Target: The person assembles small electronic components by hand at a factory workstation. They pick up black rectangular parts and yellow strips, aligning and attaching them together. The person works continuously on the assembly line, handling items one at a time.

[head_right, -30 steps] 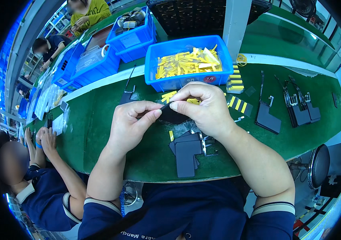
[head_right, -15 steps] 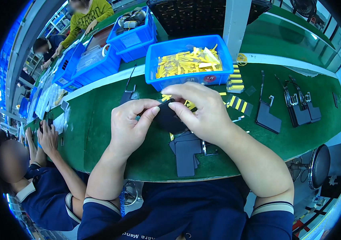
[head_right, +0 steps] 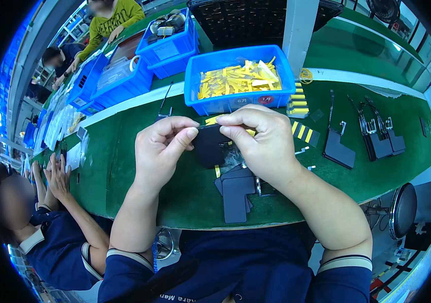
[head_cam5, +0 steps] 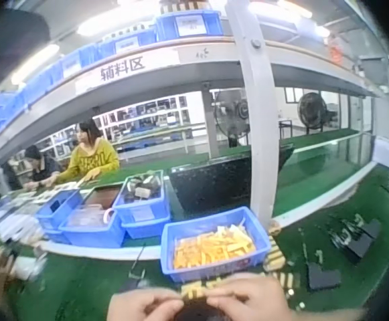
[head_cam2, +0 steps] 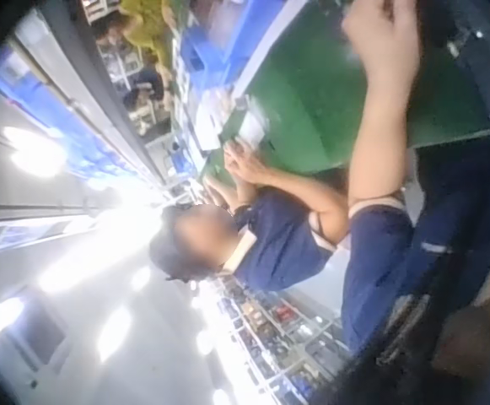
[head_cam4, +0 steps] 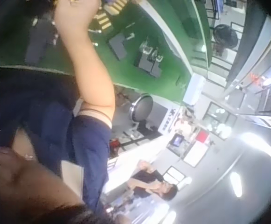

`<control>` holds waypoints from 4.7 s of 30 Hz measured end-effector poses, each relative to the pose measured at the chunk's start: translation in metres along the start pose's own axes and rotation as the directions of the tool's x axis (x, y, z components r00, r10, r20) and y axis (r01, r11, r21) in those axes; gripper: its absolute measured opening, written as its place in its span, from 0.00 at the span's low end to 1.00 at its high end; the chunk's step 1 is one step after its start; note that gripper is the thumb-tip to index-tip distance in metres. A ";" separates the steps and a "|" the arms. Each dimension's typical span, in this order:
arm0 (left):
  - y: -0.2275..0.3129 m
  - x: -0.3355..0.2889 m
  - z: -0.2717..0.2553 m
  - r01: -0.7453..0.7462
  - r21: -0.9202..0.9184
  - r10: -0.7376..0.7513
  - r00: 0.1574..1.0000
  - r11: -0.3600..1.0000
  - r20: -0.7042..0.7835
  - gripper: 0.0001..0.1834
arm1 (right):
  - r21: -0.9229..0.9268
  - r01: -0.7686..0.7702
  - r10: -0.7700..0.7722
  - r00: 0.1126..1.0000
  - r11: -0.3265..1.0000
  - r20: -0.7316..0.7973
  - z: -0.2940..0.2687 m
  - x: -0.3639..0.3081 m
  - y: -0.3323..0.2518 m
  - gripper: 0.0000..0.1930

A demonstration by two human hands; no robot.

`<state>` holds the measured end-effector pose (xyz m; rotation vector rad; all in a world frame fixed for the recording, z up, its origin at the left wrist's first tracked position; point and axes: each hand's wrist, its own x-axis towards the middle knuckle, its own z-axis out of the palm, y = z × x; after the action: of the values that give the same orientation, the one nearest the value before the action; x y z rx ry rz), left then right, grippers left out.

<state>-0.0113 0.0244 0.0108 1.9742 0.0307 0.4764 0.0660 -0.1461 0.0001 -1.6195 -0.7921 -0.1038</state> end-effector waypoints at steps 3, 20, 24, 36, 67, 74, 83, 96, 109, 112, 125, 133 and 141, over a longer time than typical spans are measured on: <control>-0.004 0.002 -0.003 0.010 -0.037 -0.009 1.000 0.999 0.017 0.06 | 0.021 -0.007 0.008 0.999 1.000 -0.044 0.000 0.000 0.002 0.05; -0.001 -0.002 0.009 -0.431 0.392 0.454 0.890 0.813 0.038 0.04 | -0.153 0.185 -0.154 0.969 0.971 0.192 0.001 0.000 0.004 0.05; 0.003 -0.001 0.012 -0.377 0.314 0.407 0.913 0.871 -0.032 0.04 | -0.185 0.204 -0.181 0.975 0.961 0.130 0.001 -0.002 0.000 0.04; 0.001 -0.003 0.009 -0.399 0.415 0.427 0.904 0.818 0.028 0.04 | -0.259 0.193 -0.189 0.981 0.947 0.039 0.002 -0.003 0.002 0.04; -0.013 0.005 -0.006 0.055 -0.174 -0.019 0.979 0.983 0.205 0.05 | -0.058 0.133 -0.123 0.982 0.989 0.141 -0.003 0.001 0.001 0.04; -0.012 0.003 -0.003 0.151 -0.276 -0.097 0.975 0.949 0.200 0.05 | -0.017 -0.013 0.016 0.984 1.000 0.176 -0.004 0.003 -0.002 0.06; -0.004 0.001 0.005 -0.045 0.022 0.041 0.991 0.999 0.126 0.06 | -0.001 -0.102 0.101 0.979 0.995 0.175 0.000 0.000 -0.001 0.06; 0.000 0.002 -0.002 0.036 0.083 -0.054 0.971 0.996 0.233 0.08 | 0.154 -0.278 0.278 0.960 0.948 0.020 -0.010 0.006 0.002 0.05; -0.010 0.006 -0.004 0.396 -0.304 -0.275 0.887 0.867 0.370 0.07 | 0.091 -0.177 0.174 0.984 0.980 0.040 -0.011 0.005 -0.002 0.05; -0.009 0.006 -0.004 0.400 -0.301 -0.273 0.882 0.866 0.385 0.07 | 0.074 -0.162 0.159 0.986 0.984 0.038 -0.010 0.005 -0.002 0.05; -0.006 0.004 -0.005 0.360 -0.245 -0.260 0.895 0.900 0.362 0.06 | 0.159 -0.198 0.190 0.980 0.967 0.062 -0.008 0.004 -0.003 0.04; -0.006 0.002 0.003 0.388 -0.358 -0.218 0.876 0.850 0.431 0.07 | 0.179 -0.134 0.130 0.991 0.975 0.031 -0.005 0.000 -0.002 0.04; -0.014 0.002 0.005 0.355 -0.410 -0.162 0.886 0.840 0.435 0.06 | 0.189 -0.142 0.144 0.990 0.972 0.003 -0.006 0.000 -0.005 0.04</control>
<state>-0.0045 0.0268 -0.0029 1.5039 -0.0587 -0.0958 0.0659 -0.1513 0.0053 -1.4890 -0.6545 0.0643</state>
